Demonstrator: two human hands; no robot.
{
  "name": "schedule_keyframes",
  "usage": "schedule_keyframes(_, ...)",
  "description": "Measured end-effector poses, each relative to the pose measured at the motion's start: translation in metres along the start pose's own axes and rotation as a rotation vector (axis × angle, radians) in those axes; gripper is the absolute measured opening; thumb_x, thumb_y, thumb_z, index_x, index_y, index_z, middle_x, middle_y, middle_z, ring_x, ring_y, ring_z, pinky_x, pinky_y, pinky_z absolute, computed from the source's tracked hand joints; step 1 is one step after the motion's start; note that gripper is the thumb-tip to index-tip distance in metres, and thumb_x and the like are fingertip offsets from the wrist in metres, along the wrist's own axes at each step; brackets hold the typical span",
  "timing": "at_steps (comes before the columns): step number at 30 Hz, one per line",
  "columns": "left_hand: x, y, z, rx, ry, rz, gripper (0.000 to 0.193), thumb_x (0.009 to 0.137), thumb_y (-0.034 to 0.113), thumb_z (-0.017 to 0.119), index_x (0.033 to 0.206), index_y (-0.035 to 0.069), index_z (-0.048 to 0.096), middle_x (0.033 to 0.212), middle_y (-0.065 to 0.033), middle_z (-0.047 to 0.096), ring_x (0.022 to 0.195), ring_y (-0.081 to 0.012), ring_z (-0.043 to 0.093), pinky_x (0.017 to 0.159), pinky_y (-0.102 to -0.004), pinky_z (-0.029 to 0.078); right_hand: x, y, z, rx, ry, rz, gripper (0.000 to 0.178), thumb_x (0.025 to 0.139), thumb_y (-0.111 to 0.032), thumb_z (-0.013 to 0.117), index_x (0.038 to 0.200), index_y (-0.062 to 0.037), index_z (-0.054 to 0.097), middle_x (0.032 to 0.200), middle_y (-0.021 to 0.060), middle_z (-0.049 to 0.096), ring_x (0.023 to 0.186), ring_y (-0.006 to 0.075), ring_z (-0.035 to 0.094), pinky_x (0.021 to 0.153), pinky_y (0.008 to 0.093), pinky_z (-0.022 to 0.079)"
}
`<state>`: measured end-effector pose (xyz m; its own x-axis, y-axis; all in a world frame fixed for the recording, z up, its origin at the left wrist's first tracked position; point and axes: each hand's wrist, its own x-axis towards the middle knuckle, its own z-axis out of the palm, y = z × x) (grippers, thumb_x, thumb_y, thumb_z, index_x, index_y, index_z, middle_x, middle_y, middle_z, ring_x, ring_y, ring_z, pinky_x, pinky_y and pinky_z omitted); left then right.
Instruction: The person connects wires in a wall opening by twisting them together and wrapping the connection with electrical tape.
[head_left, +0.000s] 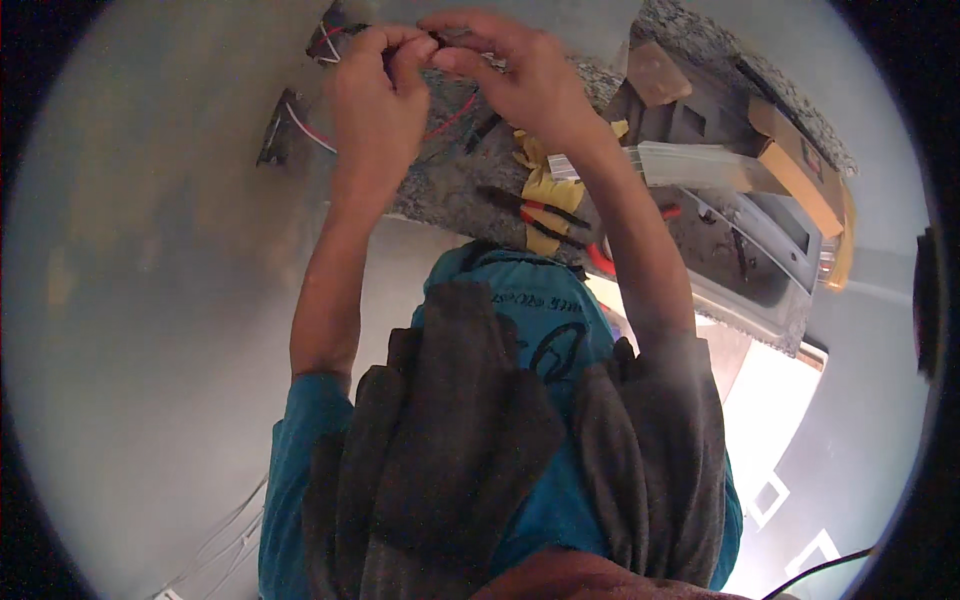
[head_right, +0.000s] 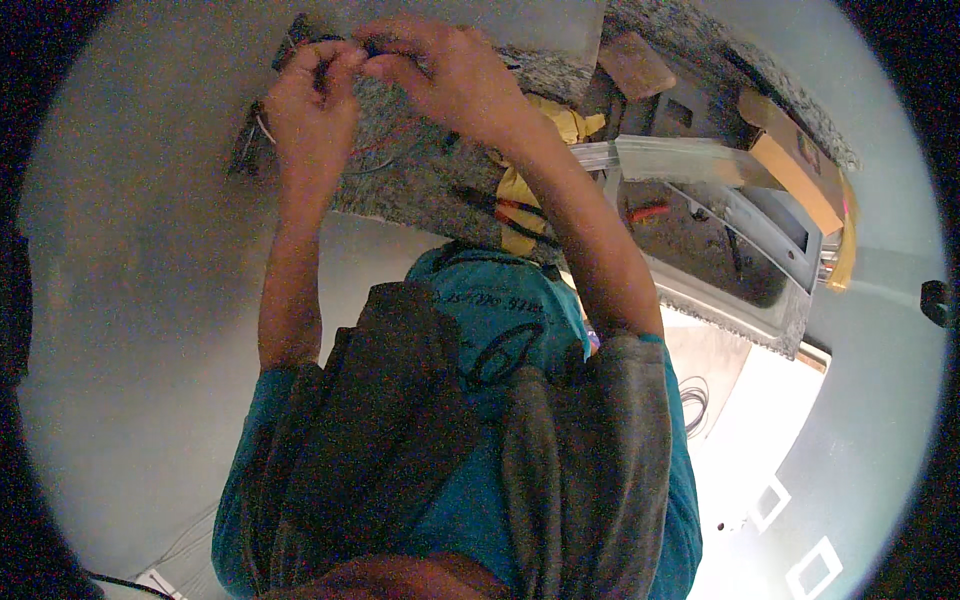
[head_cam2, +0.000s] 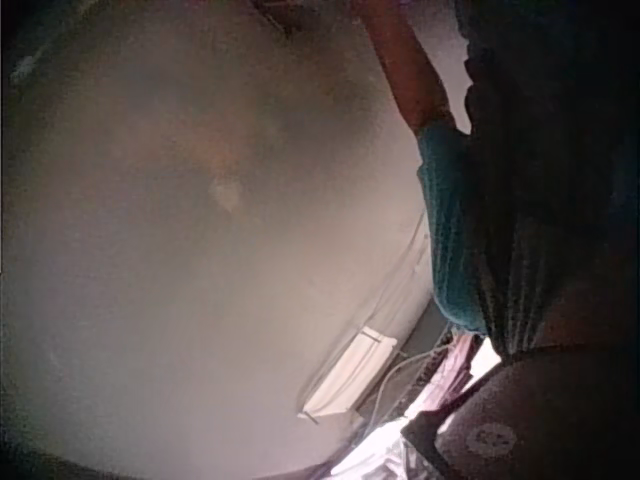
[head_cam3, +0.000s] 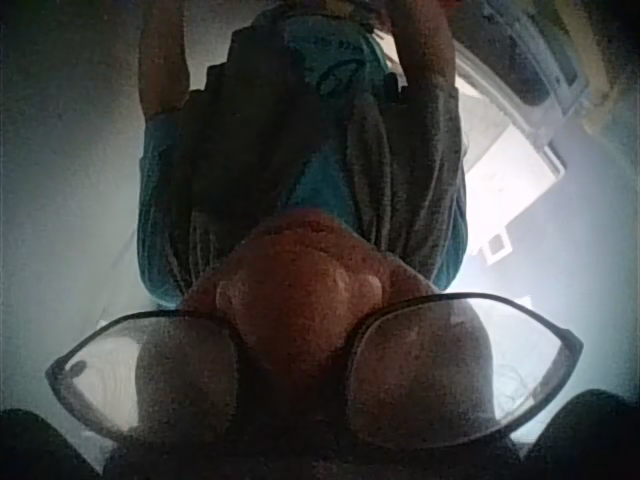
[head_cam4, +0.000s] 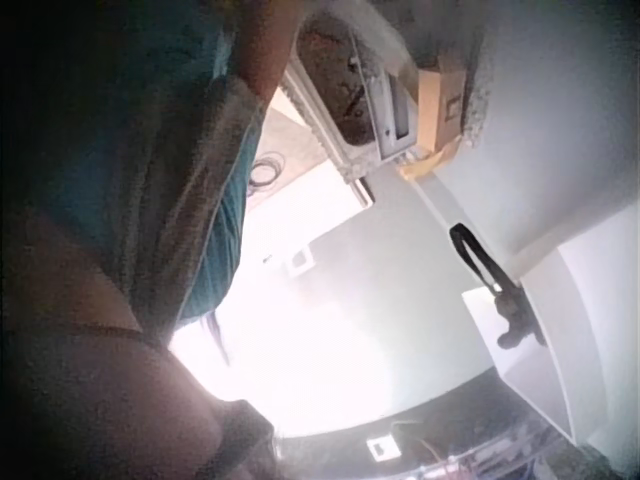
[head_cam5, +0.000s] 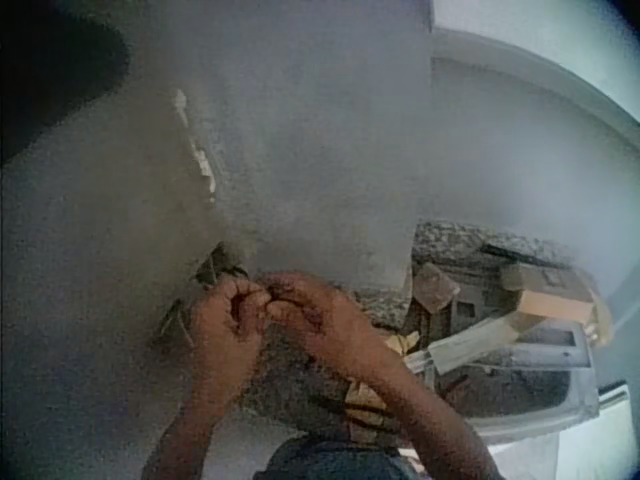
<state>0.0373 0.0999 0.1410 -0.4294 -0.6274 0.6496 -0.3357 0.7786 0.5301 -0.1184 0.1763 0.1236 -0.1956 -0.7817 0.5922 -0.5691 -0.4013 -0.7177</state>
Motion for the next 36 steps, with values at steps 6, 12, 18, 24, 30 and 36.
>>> schedule_keyframes(6,-0.005,-0.004,0.004,-0.147,-0.061,-0.217,0.02,0.095,0.021,0.07,0.1,0.001,0.071,0.083,-0.0058,0.071,0.071,-0.0128,0.061,0.066,-0.0291,0.05,0.012,0.028,0.007,-0.053,-0.076,-0.04,0.032,0.093,-0.034,0.067,0.119,-0.0162,0.071,0.107,0.0132,0.073,0.095,0.0345,0.071,0.084,0.0453,0.056)
schedule_keyframes(12,0.045,-0.018,-0.027,-0.09,-0.257,-0.167,0.031,0.094,0.03,0.073,0.105,0.001,0.07,0.095,-0.0042,0.072,0.087,-0.0132,0.064,0.079,-0.028,0.05,0.051,-0.009,-0.002,0.031,-0.049,-0.168,0.025,0.1,-0.022,0.059,0.109,0.0001,0.064,0.091,0.0203,0.069,0.077,0.0338,0.067,0.072,0.042,0.052)
schedule_keyframes(18,0.06,0.004,-0.052,-0.416,-0.337,-0.489,0.02,0.1,0.024,0.067,0.099,0.004,0.066,0.088,-0.0024,0.066,0.084,-0.0143,0.062,0.077,-0.0314,0.051,0.055,-0.028,0.004,0.091,-0.019,-0.092,0.026,0.098,-0.023,0.061,0.108,0.0008,0.063,0.092,0.0208,0.069,0.077,0.0349,0.067,0.074,0.0414,0.052)
schedule_keyframes(24,0.028,-0.061,-0.046,-0.585,-0.173,-0.551,0.027,0.095,0.03,0.073,0.104,0.004,0.07,0.098,-0.0004,0.071,0.09,-0.0102,0.06,0.081,-0.0276,0.048,0.051,0.028,0.09,-0.266,0.19,-0.156,0.026,0.096,-0.029,0.065,0.104,-0.0043,0.068,0.092,0.0164,0.072,0.08,0.0337,0.07,0.075,0.0426,0.055)
schedule_keyframes(30,0.023,0.022,-0.055,-0.314,-0.235,-0.334,0.021,0.092,0.022,0.076,0.099,0.002,0.073,0.083,0.0028,0.068,0.08,-0.007,0.059,0.073,-0.0248,0.048,0.064,0.116,0.062,-0.068,0.144,0.453,0.024,0.097,-0.019,0.067,0.113,-0.0014,0.067,0.098,0.0094,0.076,0.082,0.0148,0.071,0.074,0.0312,0.057)
schedule_keyframes(36,0.01,0.007,-0.06,-0.318,0.159,-0.349,0.019,0.09,0.017,0.078,0.098,0.001,0.072,0.085,-0.0006,0.07,0.079,-0.0073,0.062,0.071,-0.0238,0.05,0.032,0.077,0.042,0.161,0.303,0.104,0.023,0.095,-0.028,0.068,0.098,-0.0054,0.07,0.081,0.012,0.073,0.073,0.0232,0.073,0.069,0.0378,0.056)
